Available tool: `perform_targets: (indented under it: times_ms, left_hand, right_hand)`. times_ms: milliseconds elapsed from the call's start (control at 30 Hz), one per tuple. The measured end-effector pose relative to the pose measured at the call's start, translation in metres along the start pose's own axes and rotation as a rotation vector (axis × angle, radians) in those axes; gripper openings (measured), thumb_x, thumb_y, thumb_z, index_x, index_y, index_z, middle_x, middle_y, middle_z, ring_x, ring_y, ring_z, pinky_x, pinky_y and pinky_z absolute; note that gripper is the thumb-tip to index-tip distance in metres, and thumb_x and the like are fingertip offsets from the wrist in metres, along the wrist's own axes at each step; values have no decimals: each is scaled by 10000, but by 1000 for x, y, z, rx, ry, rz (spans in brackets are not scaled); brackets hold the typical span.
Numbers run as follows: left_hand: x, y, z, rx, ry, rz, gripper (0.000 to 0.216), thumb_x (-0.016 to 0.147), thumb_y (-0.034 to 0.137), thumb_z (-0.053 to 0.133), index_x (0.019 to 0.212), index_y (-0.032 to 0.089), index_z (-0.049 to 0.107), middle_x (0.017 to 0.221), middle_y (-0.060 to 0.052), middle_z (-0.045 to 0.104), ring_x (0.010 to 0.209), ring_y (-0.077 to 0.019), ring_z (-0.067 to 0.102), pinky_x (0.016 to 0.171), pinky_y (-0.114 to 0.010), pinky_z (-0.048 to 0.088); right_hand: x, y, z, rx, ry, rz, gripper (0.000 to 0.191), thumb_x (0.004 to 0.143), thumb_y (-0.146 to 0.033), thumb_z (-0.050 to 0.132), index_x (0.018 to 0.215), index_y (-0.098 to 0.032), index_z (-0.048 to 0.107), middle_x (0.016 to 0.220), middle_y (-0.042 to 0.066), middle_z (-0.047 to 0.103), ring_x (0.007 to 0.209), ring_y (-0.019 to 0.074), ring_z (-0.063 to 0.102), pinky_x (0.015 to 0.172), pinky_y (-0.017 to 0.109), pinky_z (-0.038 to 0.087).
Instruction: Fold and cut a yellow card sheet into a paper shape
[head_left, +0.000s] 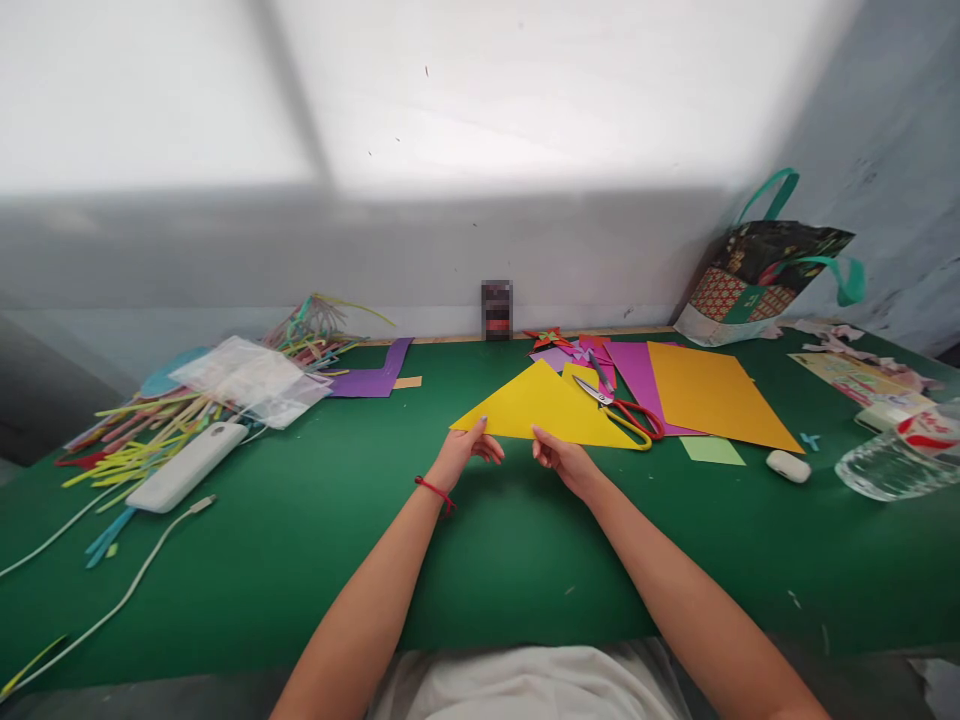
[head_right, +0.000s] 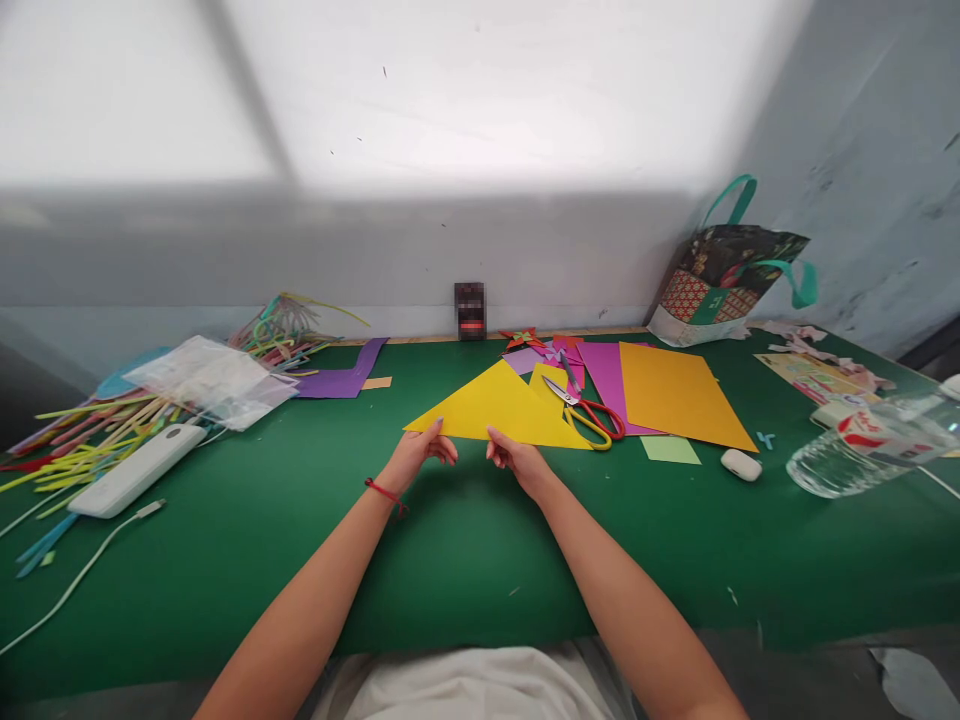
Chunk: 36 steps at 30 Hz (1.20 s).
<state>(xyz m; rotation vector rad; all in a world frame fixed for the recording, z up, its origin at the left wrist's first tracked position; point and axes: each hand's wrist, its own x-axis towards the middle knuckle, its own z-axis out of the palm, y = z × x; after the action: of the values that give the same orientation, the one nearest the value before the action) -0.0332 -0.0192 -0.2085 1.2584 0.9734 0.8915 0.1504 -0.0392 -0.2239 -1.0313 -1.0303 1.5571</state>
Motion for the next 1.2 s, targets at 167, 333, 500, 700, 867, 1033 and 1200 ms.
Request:
perform_targets:
  times_ms: [167,333,500,700,867,1033,1200]
  left_hand:
    - [2,0,-3,-44,134,-9,550,731,578,490,463,116,619,529,-92,641,467,-122,553,519,-241,411]
    - [2,2,-4,-42,175,-21,536,732,558,505,451,115,616,524,-96,638,464,-120,545,512,-237,405]
    - [-3,6,1,-25,124,-5,552,756,582,464,497,122,623,564,-91,648,497,-129,558,534,-244,408]
    - [-4,2,10,16,-162,-135,699,801,650,278,568,110,655,626,-109,663,547,-148,585,574,-263,421]
    - [0,-3,6,-25,-151,-154,666,820,626,285,880,98,687,595,-83,664,560,-160,599,582,-269,424]
    - [-2,-1,1,-42,-119,-135,666,820,624,293,876,94,692,596,-85,667,581,-163,603,597,-267,425]
    - [-3,-1,2,-48,-127,-118,672,812,634,298,900,95,690,598,-83,666,594,-168,608,599,-267,426]
  right_hand:
    - [7,-4,-5,72,204,-88,457,560,-581,667,403,-174,532,379,-19,466,358,63,349,390,238,229]
    - [12,-4,-11,78,238,-104,497,512,-610,681,368,-157,536,331,-11,444,330,49,339,364,217,213]
    - [12,0,-13,78,217,-104,490,521,-601,686,367,-161,534,335,-9,458,326,46,335,355,211,213]
    - [8,2,-7,35,83,-55,465,566,-584,670,413,-155,577,346,-10,473,335,53,362,358,205,232]
    - [8,-4,-5,102,93,-64,486,580,-603,643,410,-157,555,389,4,516,339,59,391,351,205,266]
    - [11,-6,-10,129,205,-118,520,591,-615,621,371,-155,520,368,16,509,317,52,371,331,202,258]
    - [10,-7,-10,111,224,-111,529,592,-618,619,355,-159,501,355,20,502,312,54,366,326,203,267]
